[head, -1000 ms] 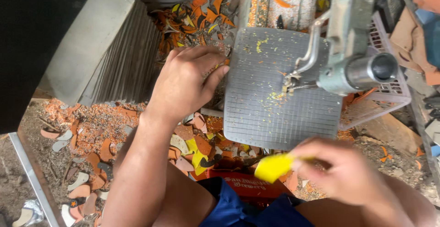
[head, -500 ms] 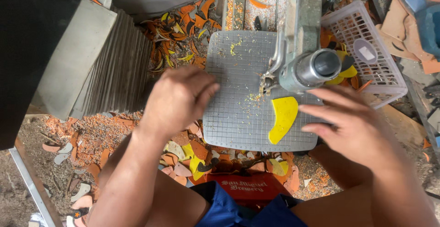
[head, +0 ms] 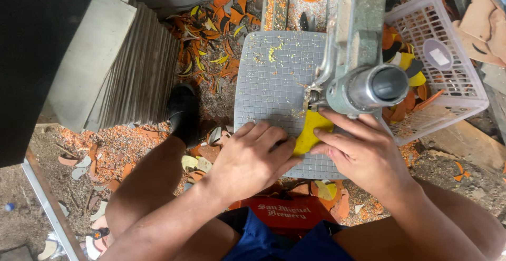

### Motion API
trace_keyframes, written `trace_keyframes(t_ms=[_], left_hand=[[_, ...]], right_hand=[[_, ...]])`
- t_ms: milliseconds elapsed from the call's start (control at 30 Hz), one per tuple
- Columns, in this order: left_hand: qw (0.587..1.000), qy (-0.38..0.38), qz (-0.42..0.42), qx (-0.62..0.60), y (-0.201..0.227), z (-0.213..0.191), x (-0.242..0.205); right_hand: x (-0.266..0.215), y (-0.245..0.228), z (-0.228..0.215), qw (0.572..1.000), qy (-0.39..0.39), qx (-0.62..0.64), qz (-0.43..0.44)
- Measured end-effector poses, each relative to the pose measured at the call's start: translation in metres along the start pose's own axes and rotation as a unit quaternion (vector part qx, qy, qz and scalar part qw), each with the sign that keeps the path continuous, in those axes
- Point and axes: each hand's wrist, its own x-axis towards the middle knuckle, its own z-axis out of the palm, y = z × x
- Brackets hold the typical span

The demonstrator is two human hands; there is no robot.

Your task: The person repeatedly grinds the edges of multiple colorful sandal soles against a rotating grinding wheel. They handle yellow, black, orange, and white soles one at a time, rotating each piece to grind different edges before moving to the next.

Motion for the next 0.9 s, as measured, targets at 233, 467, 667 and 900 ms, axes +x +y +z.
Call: trace_keyframes(t_ms=[233,467,667,900], left_hand=[[1.000,0.001,-0.008,-0.008,-0.0023,0.0045,-0.0030],[1.000,0.000,-0.011,-0.018,-0.0042,0.0041,-0.0028],[1.000,-0.007,-0.016,-0.020,-0.0050,0.0034,-0.0022],[1.000,-0.010,-0.020,-0.013,-0.0046,0.0034,-0.0016]], right_hand=[[-0.0019,0.0039,0.0036,1.000,-0.003,-0.009,0.005],[-0.0005,0.0045,0.0020,1.000,-0.005,-0.001,0.004],[0.0006,0.0049,0.0029,1.000,-0.006,-0.001,0.005],[-0.0004,0.0068,0.0048,1.000,-0.001,-0.004,0.010]])
